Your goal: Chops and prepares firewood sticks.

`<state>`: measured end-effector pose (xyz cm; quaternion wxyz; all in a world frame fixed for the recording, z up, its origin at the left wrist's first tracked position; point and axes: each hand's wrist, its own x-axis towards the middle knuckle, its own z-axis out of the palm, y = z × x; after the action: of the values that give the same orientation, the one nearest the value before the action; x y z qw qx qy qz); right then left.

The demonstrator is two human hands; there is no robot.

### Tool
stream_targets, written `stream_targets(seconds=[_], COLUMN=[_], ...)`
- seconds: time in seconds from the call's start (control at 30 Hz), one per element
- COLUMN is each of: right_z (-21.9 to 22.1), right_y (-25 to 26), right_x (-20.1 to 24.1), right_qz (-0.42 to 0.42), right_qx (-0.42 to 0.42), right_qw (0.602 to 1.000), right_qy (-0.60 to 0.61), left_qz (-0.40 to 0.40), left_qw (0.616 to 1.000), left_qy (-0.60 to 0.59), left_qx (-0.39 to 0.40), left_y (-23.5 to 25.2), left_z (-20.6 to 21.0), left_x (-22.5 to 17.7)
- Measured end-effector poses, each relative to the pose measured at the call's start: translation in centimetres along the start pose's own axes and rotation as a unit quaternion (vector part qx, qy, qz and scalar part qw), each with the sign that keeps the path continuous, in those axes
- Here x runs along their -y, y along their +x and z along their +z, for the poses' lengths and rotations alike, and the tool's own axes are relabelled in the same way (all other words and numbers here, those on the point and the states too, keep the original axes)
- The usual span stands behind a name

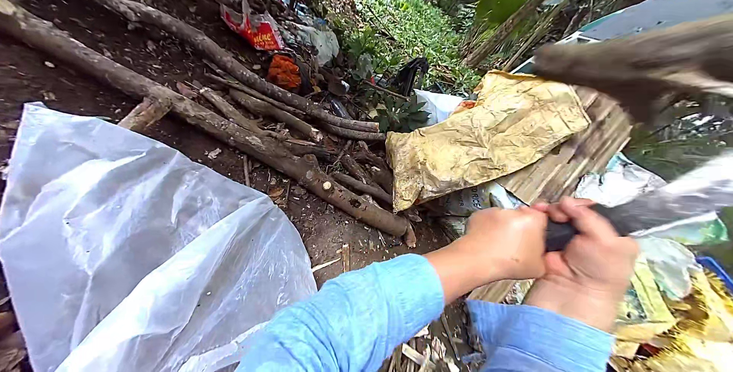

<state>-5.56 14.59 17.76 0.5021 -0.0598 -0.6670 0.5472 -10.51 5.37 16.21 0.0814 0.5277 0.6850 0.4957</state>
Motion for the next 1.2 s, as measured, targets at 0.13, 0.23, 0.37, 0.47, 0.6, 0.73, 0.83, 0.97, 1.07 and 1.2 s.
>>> stream_targets(seconds=[0.13,0.23,0.37,0.47,0.6,0.73,0.83,0.97,1.07,1.2], right_z=[1.9,3.5,6.5,6.0,2.5,-0.6,-2.4,-4.1,-3.9,-2.5], right_y=[-1.0,-8.4,-15.7,-14.9,-14.7,-15.3,-12.2,-5.0,-0.5,1.1], right_x=[-4.0,-15.3,-29.3,-29.6,-26.9,-22.9,-17.6,-9.2,-3.2,-2.4], right_qz=[-0.002,0.208,0.491,0.524,0.526,0.459,0.345,0.128,0.005,-0.072], right_qx=[-0.047,-0.006,0.063,-0.014,-0.068,-0.081,-0.061,-0.034,-0.049,-0.084], right_qw=[0.998,0.951,0.831,0.842,0.847,0.884,0.936,0.991,0.999,0.994], right_qy=[-0.038,-0.227,-0.253,-0.125,-0.038,-0.022,-0.032,0.001,-0.003,-0.007], left_qz=[0.006,-0.186,-0.483,-0.488,-0.473,-0.397,-0.304,-0.103,0.02,0.064], left_qw=[1.0,0.977,0.872,0.868,0.873,0.909,0.947,0.994,1.0,0.998], left_qy=[-0.016,-0.095,-0.065,-0.017,0.005,-0.014,-0.029,-0.022,0.002,0.007], left_qx=[-0.015,-0.03,0.04,0.094,0.123,0.127,0.098,0.019,0.01,0.014], left_y=[0.6,-5.0,-10.9,-9.8,-9.3,-10.0,-7.4,-2.0,1.9,3.8], left_z=[0.7,6.9,12.6,11.5,12.3,14.1,12.4,7.7,4.6,3.2], left_x=[4.9,17.2,29.2,28.0,23.5,20.2,15.1,6.6,1.9,1.8])
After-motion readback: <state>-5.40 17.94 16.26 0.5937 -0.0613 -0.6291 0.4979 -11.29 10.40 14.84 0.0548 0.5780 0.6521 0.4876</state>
